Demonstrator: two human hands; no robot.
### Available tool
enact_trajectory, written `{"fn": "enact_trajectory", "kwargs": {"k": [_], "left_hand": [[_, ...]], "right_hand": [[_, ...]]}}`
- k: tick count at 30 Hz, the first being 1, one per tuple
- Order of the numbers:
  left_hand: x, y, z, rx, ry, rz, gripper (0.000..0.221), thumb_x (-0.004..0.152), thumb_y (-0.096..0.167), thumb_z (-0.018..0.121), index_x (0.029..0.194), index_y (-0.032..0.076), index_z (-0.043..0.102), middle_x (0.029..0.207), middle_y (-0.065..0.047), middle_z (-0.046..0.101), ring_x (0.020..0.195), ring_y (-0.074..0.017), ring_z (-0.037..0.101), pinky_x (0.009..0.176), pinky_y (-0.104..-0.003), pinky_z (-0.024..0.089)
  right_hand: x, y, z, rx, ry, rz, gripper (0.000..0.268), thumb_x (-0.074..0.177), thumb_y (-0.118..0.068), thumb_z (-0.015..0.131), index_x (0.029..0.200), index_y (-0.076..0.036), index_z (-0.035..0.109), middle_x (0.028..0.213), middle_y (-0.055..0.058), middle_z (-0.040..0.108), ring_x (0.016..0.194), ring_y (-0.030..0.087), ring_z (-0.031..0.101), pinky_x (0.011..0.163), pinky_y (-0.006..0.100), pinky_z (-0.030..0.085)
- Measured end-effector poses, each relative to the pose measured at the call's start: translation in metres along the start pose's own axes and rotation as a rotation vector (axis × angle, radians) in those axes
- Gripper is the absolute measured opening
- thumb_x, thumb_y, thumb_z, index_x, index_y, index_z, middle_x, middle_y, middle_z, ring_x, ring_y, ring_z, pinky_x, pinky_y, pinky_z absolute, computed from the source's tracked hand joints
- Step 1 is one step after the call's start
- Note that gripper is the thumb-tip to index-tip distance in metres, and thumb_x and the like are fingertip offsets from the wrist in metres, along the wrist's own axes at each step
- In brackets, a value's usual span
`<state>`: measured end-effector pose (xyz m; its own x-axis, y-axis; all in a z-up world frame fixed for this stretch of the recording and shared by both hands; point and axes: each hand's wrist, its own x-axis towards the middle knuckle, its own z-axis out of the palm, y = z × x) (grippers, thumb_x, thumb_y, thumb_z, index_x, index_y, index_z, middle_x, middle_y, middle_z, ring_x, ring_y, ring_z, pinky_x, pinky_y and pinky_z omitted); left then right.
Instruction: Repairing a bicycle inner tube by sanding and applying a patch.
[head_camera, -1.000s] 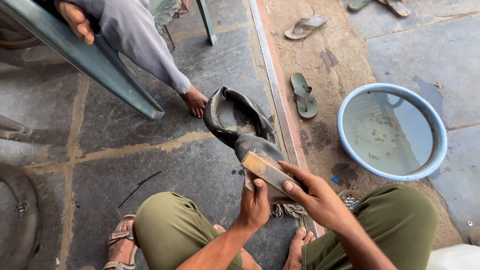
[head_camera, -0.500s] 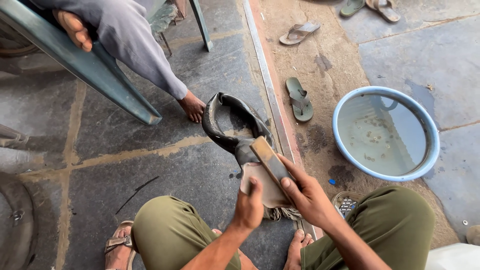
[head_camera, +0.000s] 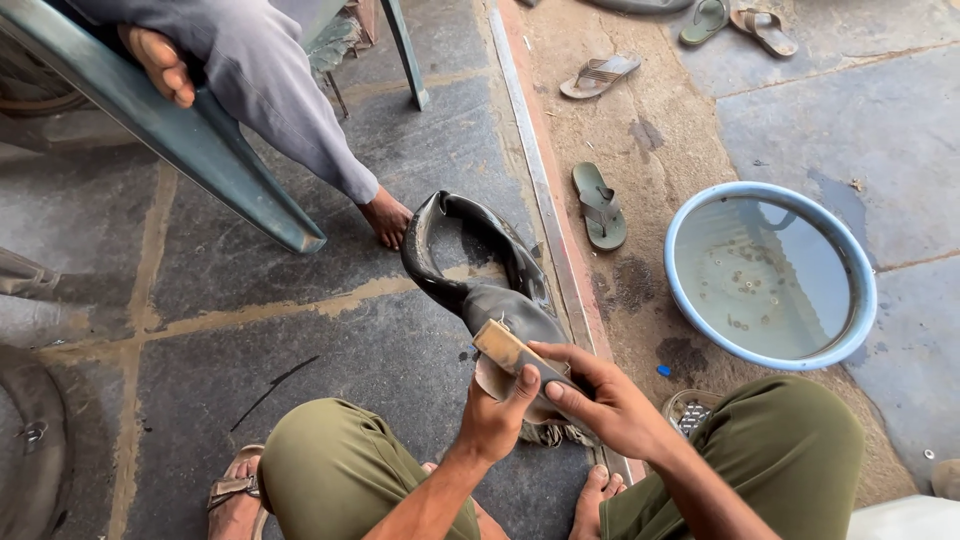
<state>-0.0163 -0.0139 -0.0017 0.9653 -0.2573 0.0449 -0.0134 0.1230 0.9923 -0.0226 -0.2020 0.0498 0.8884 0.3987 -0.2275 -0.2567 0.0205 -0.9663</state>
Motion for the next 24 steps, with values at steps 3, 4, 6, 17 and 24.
{"fn": "enact_trajectory", "kwargs": {"k": [3,4,6,17,24], "left_hand": [[0.001,0.014,0.000,-0.074,-0.014,-0.113,0.066,0.096,0.054,0.060,0.128,-0.003,0.050,0.110,-0.013,0.064,0.098,-0.0179,0.067,0.079,-0.034,0.058],[0.001,0.010,-0.002,-0.072,-0.012,-0.111,0.066,0.096,0.054,0.060,0.128,-0.003,0.050,0.110,-0.013,0.064,0.098,-0.0179,0.067,0.079,-0.034,0.058],[0.001,0.001,-0.003,0.067,-0.087,-0.121,0.062,0.099,0.054,0.060,0.117,-0.006,0.060,0.098,-0.015,0.068,0.085,-0.0187,0.069,0.069,-0.035,0.059],[0.001,0.006,-0.004,-0.100,-0.214,0.153,0.070,0.107,0.060,0.043,0.140,-0.002,0.048,0.131,-0.012,0.059,0.119,-0.0186,0.056,0.104,-0.039,0.048],[0.008,0.015,-0.010,0.238,0.036,0.074,0.060,0.088,0.059,0.074,0.079,0.000,0.073,0.069,-0.004,0.068,0.069,-0.0109,0.063,0.064,-0.031,0.050]], "right_hand": [[-0.004,-0.016,0.005,-0.249,0.039,-0.129,0.058,0.093,-0.025,0.070,0.145,-0.007,0.053,0.120,0.012,0.069,0.107,0.015,0.066,0.089,0.035,0.057],[-0.003,-0.018,0.006,-0.249,0.037,-0.132,0.058,0.093,-0.025,0.070,0.145,-0.007,0.053,0.120,0.012,0.069,0.107,0.015,0.066,0.089,0.035,0.057],[-0.003,-0.023,0.005,-0.482,0.079,-0.292,0.069,0.086,-0.027,0.078,0.146,-0.006,0.051,0.121,0.014,0.071,0.110,0.017,0.070,0.090,0.037,0.056],[0.007,0.038,-0.023,0.057,0.144,-0.164,0.077,0.090,-0.031,0.070,0.159,-0.014,0.040,0.126,0.015,0.070,0.101,0.018,0.068,0.086,0.036,0.056],[0.003,-0.001,0.010,-0.428,0.149,-0.455,0.080,0.085,-0.047,0.079,0.152,-0.010,0.055,0.109,0.019,0.073,0.096,0.028,0.070,0.084,0.036,0.058]]}}
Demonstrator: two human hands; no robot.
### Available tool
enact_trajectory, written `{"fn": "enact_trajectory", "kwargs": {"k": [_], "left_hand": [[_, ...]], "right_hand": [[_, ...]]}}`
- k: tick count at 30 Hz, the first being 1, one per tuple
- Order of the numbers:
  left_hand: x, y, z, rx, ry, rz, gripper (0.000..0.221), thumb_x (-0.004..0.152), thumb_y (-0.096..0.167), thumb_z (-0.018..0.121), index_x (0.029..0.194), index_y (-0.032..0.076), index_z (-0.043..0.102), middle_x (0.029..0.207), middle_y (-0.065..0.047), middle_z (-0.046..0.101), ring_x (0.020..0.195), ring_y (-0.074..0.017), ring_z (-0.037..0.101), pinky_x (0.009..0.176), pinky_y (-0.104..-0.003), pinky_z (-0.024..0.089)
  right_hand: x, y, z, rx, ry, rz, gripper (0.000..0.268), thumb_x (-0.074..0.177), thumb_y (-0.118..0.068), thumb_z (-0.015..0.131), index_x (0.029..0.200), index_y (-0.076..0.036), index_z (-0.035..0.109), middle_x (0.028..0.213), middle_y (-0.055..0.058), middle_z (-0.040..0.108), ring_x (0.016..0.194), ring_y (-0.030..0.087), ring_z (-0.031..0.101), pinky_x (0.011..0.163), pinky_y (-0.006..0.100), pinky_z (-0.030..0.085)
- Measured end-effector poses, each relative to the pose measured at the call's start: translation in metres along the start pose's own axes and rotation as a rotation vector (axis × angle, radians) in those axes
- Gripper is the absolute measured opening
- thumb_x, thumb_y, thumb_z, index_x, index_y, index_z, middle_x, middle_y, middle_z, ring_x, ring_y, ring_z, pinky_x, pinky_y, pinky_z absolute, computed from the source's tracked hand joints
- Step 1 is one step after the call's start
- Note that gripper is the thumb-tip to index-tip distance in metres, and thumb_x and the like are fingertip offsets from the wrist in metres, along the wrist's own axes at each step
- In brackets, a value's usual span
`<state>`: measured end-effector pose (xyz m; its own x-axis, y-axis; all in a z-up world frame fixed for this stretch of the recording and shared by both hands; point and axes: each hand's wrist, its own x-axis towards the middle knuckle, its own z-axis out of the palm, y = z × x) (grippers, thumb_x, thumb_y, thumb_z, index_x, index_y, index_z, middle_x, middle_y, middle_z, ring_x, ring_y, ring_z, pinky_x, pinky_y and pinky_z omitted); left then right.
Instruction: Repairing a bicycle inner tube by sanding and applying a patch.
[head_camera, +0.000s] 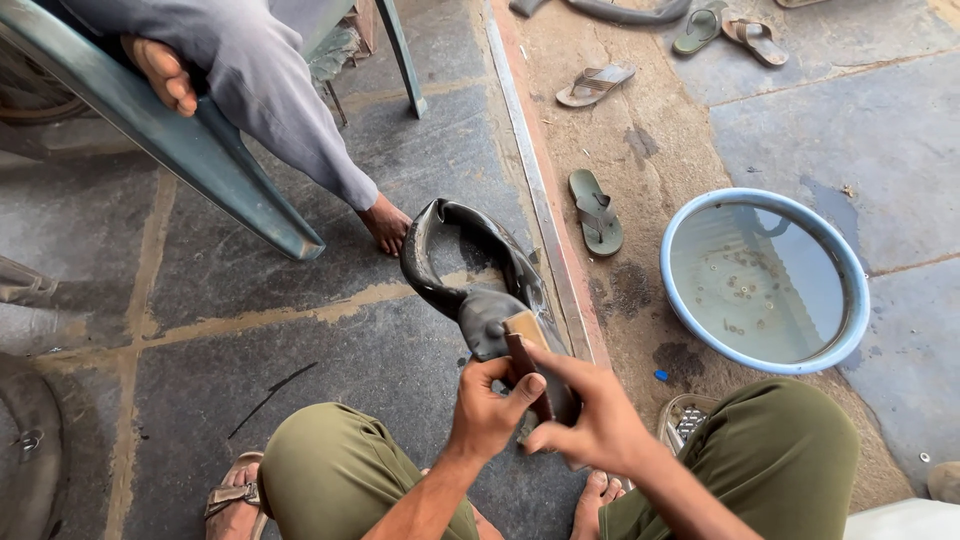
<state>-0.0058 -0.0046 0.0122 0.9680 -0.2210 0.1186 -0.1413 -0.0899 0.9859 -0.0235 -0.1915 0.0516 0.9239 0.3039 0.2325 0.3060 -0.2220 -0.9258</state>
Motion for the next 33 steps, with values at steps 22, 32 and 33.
{"fn": "enact_trajectory", "kwargs": {"k": [22,32,33], "left_hand": [[0.005,-0.048,-0.045,-0.922,0.565,-0.808,0.047,0.080,-0.003,0.077,0.123,-0.014,0.061,0.119,-0.026,0.070,0.109,-0.0361,0.070,0.101,-0.046,0.056],[0.006,0.024,-0.030,0.443,-0.543,0.185,0.024,0.072,0.004,0.076,0.096,-0.001,0.071,0.090,-0.020,0.071,0.085,-0.0302,0.067,0.074,-0.038,0.053],[-0.002,0.026,-0.026,0.238,-0.721,0.222,0.026,0.077,0.007,0.072,0.100,-0.003,0.067,0.092,-0.018,0.070,0.088,-0.0275,0.068,0.077,-0.036,0.053]], "right_hand": [[-0.010,0.050,-0.029,0.427,0.359,0.326,0.074,0.085,-0.025,0.063,0.154,-0.004,0.047,0.098,0.015,0.072,0.079,0.014,0.065,0.072,0.028,0.052],[-0.003,0.068,-0.052,0.978,0.476,0.284,0.075,0.086,-0.026,0.060,0.154,0.001,0.042,0.093,0.016,0.061,0.073,0.022,0.061,0.069,0.036,0.052],[-0.010,0.076,-0.052,1.145,0.458,0.275,0.074,0.088,-0.027,0.060,0.153,0.002,0.040,0.092,0.017,0.061,0.074,0.023,0.062,0.072,0.036,0.053]]}}
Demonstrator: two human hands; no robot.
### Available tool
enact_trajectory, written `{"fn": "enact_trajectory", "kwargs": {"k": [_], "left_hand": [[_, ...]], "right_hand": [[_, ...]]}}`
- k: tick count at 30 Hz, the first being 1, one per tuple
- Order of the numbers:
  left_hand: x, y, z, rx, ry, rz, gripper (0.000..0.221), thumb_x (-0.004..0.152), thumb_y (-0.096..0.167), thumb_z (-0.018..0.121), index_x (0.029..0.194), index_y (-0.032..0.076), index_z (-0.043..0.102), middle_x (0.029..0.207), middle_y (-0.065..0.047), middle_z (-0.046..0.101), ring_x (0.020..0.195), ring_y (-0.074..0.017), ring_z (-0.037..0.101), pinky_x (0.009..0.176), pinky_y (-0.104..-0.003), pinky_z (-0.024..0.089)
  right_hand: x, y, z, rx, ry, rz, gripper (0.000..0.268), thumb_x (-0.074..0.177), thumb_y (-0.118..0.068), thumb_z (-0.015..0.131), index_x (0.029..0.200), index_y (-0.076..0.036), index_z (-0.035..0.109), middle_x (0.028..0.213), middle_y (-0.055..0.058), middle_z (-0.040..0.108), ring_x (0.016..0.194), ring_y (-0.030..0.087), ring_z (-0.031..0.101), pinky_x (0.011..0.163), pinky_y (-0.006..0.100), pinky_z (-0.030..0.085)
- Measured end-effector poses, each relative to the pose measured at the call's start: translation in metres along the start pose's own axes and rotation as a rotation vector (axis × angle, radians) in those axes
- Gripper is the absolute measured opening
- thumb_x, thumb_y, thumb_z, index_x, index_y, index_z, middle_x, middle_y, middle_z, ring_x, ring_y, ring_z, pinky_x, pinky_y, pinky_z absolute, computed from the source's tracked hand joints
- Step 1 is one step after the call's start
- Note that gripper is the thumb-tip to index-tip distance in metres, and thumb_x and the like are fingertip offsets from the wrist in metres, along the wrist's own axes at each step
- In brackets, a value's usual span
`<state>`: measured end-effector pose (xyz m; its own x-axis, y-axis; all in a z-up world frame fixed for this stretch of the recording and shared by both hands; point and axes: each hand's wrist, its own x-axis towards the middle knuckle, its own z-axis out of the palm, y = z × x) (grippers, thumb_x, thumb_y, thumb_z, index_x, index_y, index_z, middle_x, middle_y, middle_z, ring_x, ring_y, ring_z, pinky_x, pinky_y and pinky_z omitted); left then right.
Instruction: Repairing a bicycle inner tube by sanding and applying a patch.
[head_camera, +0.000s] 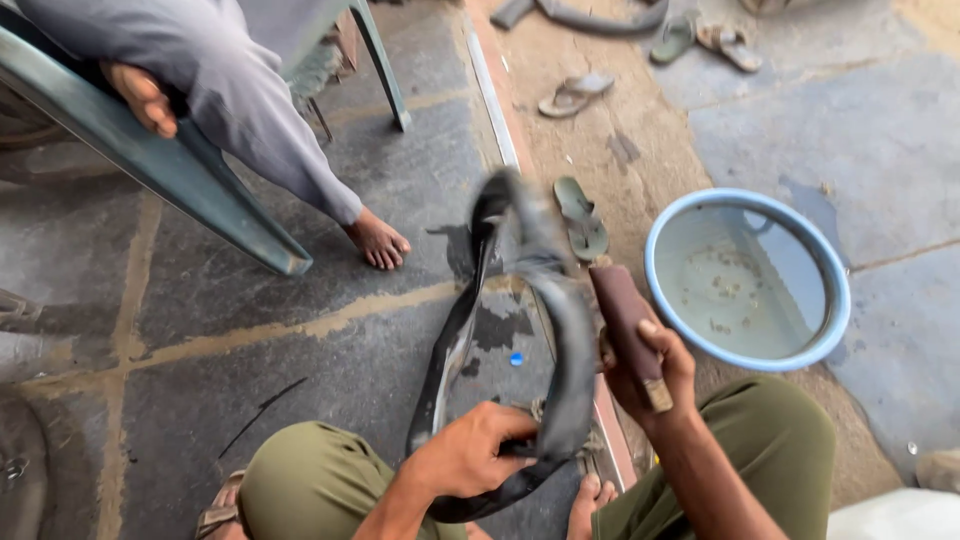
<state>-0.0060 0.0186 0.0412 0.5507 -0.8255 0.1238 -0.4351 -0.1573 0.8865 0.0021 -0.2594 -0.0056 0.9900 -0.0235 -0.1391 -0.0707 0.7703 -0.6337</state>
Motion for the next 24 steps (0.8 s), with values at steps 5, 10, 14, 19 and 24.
{"fn": "enact_trajectory", "kwargs": {"k": [5,10,14,19,24], "left_hand": [[0.003,0.014,-0.004,-0.223,0.032,-0.346,0.028,0.087,0.017,0.077,0.105,-0.003,0.070,0.084,-0.014,0.070,0.075,-0.0187,0.064,0.074,-0.036,0.051],[0.005,0.008,0.018,-0.299,0.094,-0.368,0.032,0.083,0.015,0.079,0.111,0.002,0.073,0.095,-0.010,0.079,0.087,-0.0121,0.071,0.086,-0.030,0.055],[0.002,-0.001,0.043,-0.512,0.145,-0.349,0.037,0.086,0.016,0.080,0.117,0.000,0.070,0.108,-0.006,0.077,0.100,-0.0125,0.068,0.094,-0.030,0.054],[0.007,-0.008,0.045,-0.779,0.356,-0.397,0.048,0.083,0.015,0.079,0.125,0.001,0.061,0.115,-0.004,0.073,0.107,-0.0127,0.069,0.097,-0.030,0.055],[0.010,-0.009,0.045,-0.605,0.511,-0.321,0.049,0.086,0.012,0.077,0.130,-0.001,0.060,0.117,-0.009,0.072,0.107,-0.0154,0.067,0.098,-0.031,0.053]], "right_hand": [[0.006,-0.002,-0.003,0.104,-0.032,-0.044,0.067,0.093,-0.030,0.060,0.147,0.005,0.042,0.092,0.015,0.061,0.080,0.024,0.063,0.080,0.037,0.054],[0.018,-0.007,0.036,-0.424,0.155,-0.249,0.067,0.087,-0.027,0.060,0.147,0.002,0.048,0.106,0.011,0.066,0.085,0.018,0.063,0.075,0.033,0.054],[0.044,0.022,0.019,-0.729,0.097,0.249,0.053,0.084,-0.028,0.066,0.128,0.002,0.065,0.109,0.013,0.072,0.092,0.020,0.068,0.079,0.032,0.055],[0.060,0.093,-0.031,-0.620,-0.108,0.687,0.045,0.087,-0.034,0.067,0.118,-0.002,0.076,0.117,0.009,0.075,0.104,0.017,0.068,0.091,0.029,0.053],[0.061,0.060,-0.038,-0.861,0.166,0.101,0.046,0.094,-0.029,0.065,0.122,0.007,0.065,0.090,0.012,0.065,0.073,0.017,0.060,0.065,0.032,0.048]]}}
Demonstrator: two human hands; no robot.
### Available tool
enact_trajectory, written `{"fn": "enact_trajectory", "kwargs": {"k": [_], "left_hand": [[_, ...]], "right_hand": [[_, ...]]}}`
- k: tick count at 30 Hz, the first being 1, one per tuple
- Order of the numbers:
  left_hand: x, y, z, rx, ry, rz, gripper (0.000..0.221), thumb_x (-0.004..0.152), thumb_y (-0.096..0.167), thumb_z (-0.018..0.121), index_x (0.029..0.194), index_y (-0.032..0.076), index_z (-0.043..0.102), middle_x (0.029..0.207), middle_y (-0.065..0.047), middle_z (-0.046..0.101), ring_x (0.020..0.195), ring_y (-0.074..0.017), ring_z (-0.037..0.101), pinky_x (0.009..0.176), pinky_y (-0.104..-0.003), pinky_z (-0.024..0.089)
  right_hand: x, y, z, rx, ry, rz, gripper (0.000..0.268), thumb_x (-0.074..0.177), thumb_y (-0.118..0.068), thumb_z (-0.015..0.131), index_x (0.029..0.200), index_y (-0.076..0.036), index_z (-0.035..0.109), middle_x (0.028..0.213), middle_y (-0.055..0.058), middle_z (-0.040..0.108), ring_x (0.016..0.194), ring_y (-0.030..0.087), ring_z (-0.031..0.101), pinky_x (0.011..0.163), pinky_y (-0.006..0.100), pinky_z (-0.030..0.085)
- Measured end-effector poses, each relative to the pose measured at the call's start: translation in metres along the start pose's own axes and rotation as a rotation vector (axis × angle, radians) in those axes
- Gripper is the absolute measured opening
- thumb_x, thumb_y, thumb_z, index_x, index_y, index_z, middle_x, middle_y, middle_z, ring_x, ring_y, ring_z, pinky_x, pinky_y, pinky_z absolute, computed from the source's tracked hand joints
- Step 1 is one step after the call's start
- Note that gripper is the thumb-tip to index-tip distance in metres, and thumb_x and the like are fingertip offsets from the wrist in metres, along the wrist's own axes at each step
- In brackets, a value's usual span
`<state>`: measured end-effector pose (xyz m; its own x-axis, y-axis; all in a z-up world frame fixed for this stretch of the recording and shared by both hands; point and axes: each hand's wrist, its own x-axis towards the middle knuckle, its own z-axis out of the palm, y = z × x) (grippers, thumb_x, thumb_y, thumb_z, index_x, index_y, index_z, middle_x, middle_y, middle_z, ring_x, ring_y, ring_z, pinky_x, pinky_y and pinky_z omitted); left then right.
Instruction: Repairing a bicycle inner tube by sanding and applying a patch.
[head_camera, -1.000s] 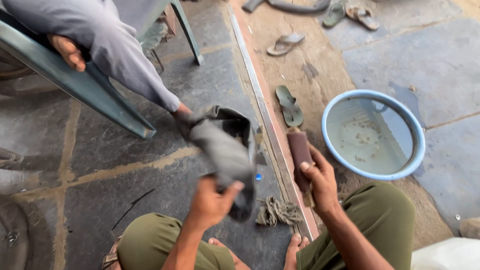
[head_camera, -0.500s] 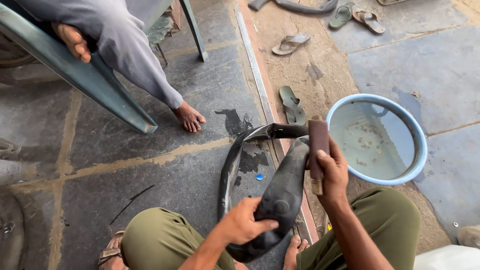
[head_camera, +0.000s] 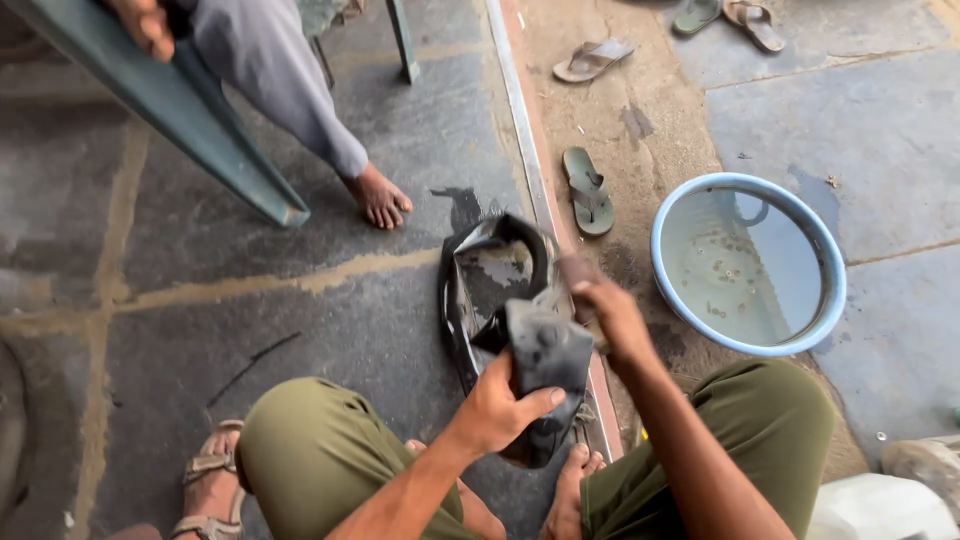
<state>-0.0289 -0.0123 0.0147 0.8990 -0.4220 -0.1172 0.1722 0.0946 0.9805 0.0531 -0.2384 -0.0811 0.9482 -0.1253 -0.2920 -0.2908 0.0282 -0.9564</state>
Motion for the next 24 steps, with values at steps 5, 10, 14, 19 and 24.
{"fn": "enact_trajectory", "kwargs": {"k": [5,10,14,19,24], "left_hand": [[0.006,-0.009,0.005,-0.037,-0.006,-0.054,0.040,0.086,0.013,0.077,0.122,-0.001,0.065,0.111,-0.008,0.075,0.101,-0.0150,0.070,0.092,-0.031,0.056],[0.010,-0.015,0.010,-0.014,0.024,-0.081,0.032,0.085,0.012,0.080,0.110,-0.004,0.070,0.101,-0.008,0.078,0.093,-0.0146,0.073,0.087,-0.032,0.059],[0.010,-0.017,0.017,-0.410,-0.016,-0.180,0.030,0.090,0.011,0.075,0.115,-0.004,0.070,0.104,-0.008,0.076,0.092,-0.0140,0.070,0.086,-0.031,0.057],[0.002,-0.001,0.028,-0.295,0.017,-0.160,0.032,0.085,0.005,0.068,0.117,0.001,0.068,0.106,-0.005,0.075,0.095,-0.0118,0.071,0.089,-0.029,0.058],[-0.004,0.000,0.033,0.078,-0.057,-0.135,0.034,0.084,0.009,0.068,0.117,0.001,0.067,0.099,-0.009,0.076,0.090,-0.0124,0.071,0.083,-0.029,0.058]], "right_hand": [[-0.040,-0.066,-0.017,0.109,0.201,-0.028,0.063,0.091,-0.026,0.060,0.149,-0.004,0.048,0.090,0.006,0.065,0.067,0.013,0.057,0.054,0.028,0.045],[-0.112,-0.111,-0.010,-0.153,0.259,-0.172,0.070,0.096,-0.025,0.060,0.162,-0.007,0.045,0.086,0.012,0.064,0.065,0.016,0.058,0.055,0.030,0.048],[-0.129,-0.109,-0.002,-0.126,0.136,-0.214,0.070,0.092,-0.026,0.060,0.156,-0.004,0.043,0.090,0.010,0.067,0.071,0.016,0.063,0.062,0.032,0.052],[-0.079,-0.050,-0.036,0.445,0.077,0.065,0.061,0.093,-0.038,0.055,0.141,0.001,0.051,0.077,0.011,0.064,0.067,0.023,0.059,0.065,0.036,0.048],[-0.082,-0.074,-0.031,1.028,-0.143,0.194,0.050,0.095,-0.043,0.053,0.126,-0.005,0.061,0.064,0.009,0.057,0.061,0.022,0.052,0.068,0.046,0.044]]}}
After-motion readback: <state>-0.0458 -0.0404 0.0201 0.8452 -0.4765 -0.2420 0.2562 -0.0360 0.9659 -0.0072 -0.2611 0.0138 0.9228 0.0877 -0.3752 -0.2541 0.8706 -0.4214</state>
